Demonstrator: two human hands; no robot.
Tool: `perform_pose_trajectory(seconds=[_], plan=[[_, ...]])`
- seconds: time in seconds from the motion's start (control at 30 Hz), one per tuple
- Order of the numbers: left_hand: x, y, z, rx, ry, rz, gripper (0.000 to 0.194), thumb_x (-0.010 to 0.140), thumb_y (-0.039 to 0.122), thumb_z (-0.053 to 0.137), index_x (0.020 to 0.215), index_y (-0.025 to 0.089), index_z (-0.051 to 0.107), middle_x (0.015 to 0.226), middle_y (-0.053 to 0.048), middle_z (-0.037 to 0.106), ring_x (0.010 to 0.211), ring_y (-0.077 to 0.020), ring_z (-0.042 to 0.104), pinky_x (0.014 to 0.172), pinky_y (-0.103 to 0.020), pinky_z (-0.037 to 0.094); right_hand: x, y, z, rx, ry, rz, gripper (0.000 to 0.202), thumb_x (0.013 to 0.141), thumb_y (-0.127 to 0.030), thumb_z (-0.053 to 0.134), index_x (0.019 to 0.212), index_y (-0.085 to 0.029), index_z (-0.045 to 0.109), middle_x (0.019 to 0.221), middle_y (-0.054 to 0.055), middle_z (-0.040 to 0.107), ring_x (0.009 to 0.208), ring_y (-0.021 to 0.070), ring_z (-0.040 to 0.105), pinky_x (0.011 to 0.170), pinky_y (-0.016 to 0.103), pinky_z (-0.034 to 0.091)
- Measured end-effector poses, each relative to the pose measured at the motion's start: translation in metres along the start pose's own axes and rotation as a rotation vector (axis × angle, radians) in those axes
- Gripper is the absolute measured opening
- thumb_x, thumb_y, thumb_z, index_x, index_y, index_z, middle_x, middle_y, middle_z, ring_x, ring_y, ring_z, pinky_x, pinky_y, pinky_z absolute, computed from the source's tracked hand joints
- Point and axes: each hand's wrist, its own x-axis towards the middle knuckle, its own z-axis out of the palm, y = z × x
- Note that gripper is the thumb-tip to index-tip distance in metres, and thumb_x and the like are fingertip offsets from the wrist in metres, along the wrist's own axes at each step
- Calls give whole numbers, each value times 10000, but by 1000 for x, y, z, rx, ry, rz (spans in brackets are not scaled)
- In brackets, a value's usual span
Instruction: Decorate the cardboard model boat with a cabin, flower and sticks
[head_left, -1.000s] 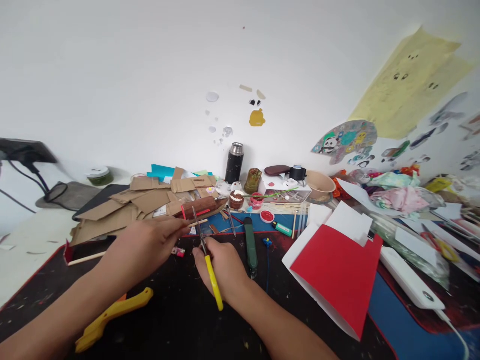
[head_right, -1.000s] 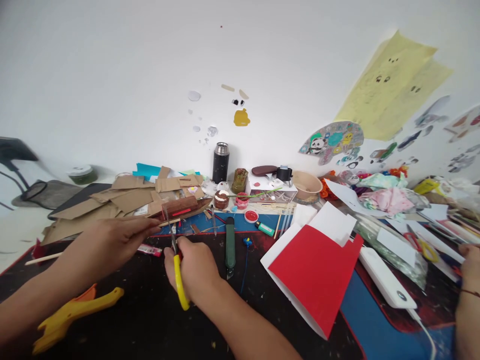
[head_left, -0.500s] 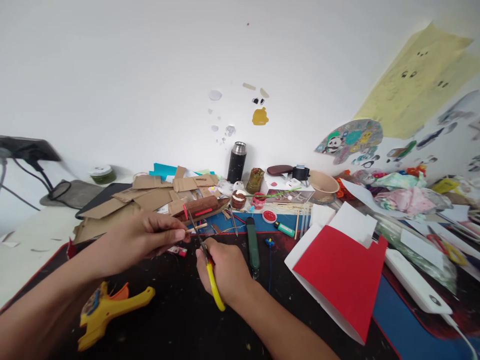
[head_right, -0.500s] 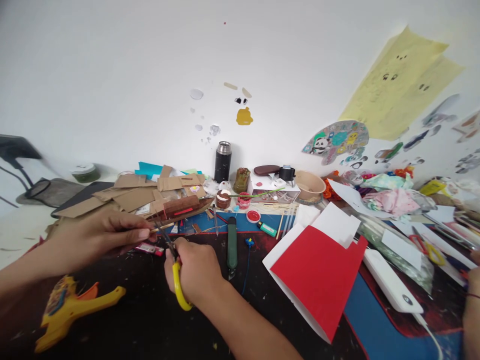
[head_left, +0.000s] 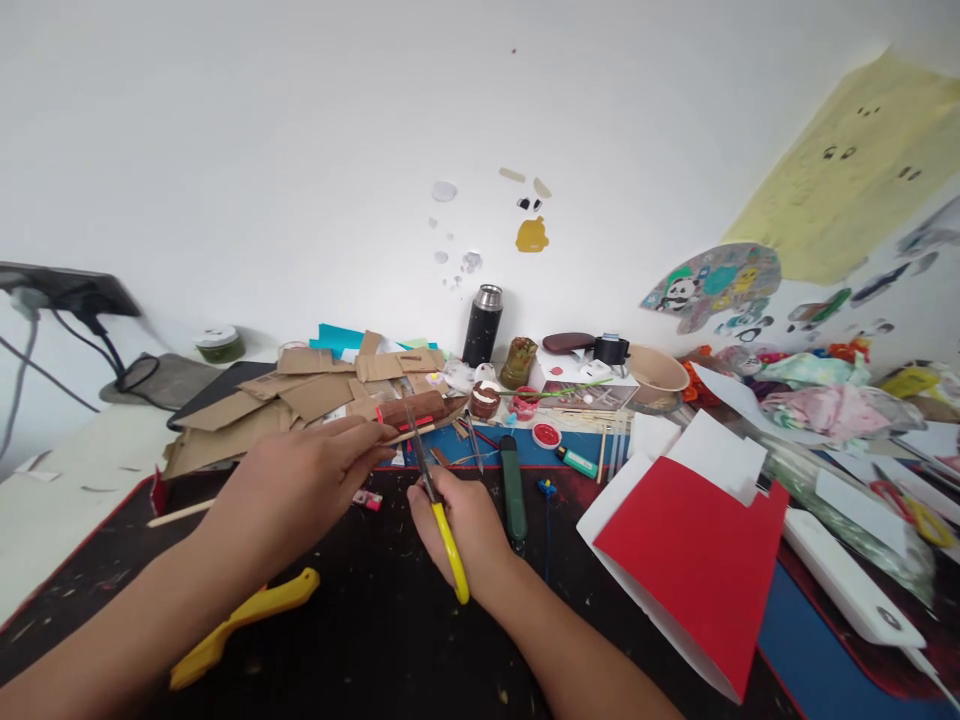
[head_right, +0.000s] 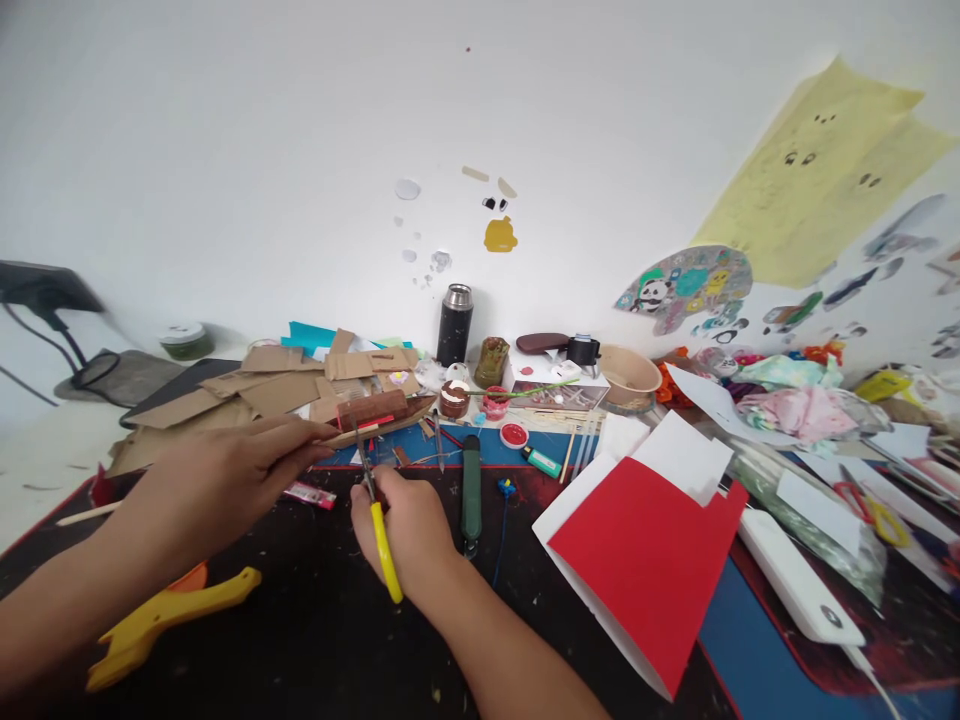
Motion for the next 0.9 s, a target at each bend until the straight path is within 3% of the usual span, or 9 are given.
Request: perform_pose_trajectory(seconds=[0.17, 0.27, 0.5, 0.7, 0.8, 0.9], plan=[[-4, -6, 0, 83, -5, 127, 366, 1008, 195, 486, 1050, 294, 836, 1007, -113, 859, 773, -326, 784, 601, -369, 458, 0, 0, -3, 36, -25, -12, 161, 1046, -323, 720, 916, -230, 742, 695, -10, 714, 626, 171, 685, 636, 248, 462], [-5, -5, -5, 117, -26, 147, 423, 934, 78, 533, 1130, 311, 826, 960, -81, 840, 778, -320, 780, 629, -367, 476, 0, 1, -4, 108, -62, 5, 188, 1039, -397, 771, 947, -235, 754, 681, -22, 707, 602, 168, 691, 634, 246, 488], [-3, -4, -3, 301, -141, 217, 507, 907, 22, 567, 1271, 276, 811, 1164, -111, 857, 933, -362, 804, 686, -402, 540, 1, 6, -2, 344, -162, 55, 336, 1005, -540, 836, 1042, -218, 746, 756, 3, 784, 700, 194, 798, 677, 249, 570], [-5, -1, -4, 403, -121, 335, 550, 877, -71, 550, 1256, 230, 813, 1147, -103, 847, 964, -332, 815, 725, -391, 572, 2, 5, -2, 378, -198, 109, 448, 930, -606, 912, 1087, -221, 746, 864, 33, 814, 804, 227, 829, 717, 269, 598], [-6, 3, -4, 426, -114, 361, 553, 863, -92, 532, 1223, 218, 815, 1122, -97, 844, 946, -325, 817, 711, -387, 575, 2, 3, -1, 418, -210, 137, 448, 937, -614, 900, 1076, -224, 729, 826, 15, 781, 725, 201, 795, 654, 253, 584], [-8, 6, -1, 432, -107, 367, 553, 879, -83, 517, 1245, 206, 814, 1107, -103, 840, 957, -333, 810, 719, -399, 586, 1, 0, 2, 476, -235, 178, 425, 958, -615, 864, 987, -232, 683, 702, -33, 690, 528, 155, 678, 491, 221, 499]])
